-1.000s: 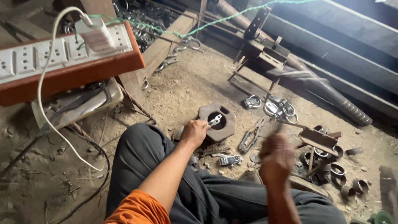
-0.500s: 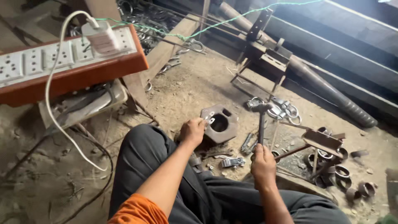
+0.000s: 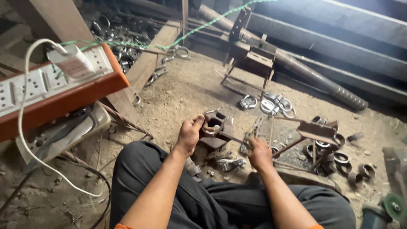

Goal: The person sits on the floor and assembles metal shackles by inserting pins and tightening them with a wrench. They use a hammer to secure the pins and place the finished pieces on the floor.

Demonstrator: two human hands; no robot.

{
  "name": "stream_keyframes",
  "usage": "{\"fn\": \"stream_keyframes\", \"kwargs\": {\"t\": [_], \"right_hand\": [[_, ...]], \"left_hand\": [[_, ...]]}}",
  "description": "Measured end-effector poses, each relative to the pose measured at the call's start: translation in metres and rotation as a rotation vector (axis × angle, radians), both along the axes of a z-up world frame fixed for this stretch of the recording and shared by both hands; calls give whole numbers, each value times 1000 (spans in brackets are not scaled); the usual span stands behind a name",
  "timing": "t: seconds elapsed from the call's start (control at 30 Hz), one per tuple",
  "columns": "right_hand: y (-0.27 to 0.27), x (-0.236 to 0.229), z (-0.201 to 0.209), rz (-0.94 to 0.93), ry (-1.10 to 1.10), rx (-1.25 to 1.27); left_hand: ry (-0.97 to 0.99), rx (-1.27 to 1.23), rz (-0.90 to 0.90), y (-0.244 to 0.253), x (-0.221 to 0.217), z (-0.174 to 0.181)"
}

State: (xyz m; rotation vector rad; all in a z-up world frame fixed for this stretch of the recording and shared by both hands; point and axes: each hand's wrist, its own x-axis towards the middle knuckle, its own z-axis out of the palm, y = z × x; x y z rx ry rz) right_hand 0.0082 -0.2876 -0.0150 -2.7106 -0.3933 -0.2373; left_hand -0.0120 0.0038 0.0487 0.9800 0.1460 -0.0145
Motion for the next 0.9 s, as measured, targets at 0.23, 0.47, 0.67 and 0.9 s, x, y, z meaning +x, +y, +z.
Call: {"fn": "stream_keyframes", "kwargs": {"t": [0.23,0.47,0.67,0.9], "right_hand": [[17,-18,-14,276,417,-62],[33,-22,-29,403,346,-544],[42,-23,-22,526,317,-597],[34,-13,40,251,736,154]], "left_hand": [[56,33,35,-10,11,-19],[113,183,46,-21,8,-25],[136,246,52,-20,3,-16],[136,543,166,-18,-6,7]]}}
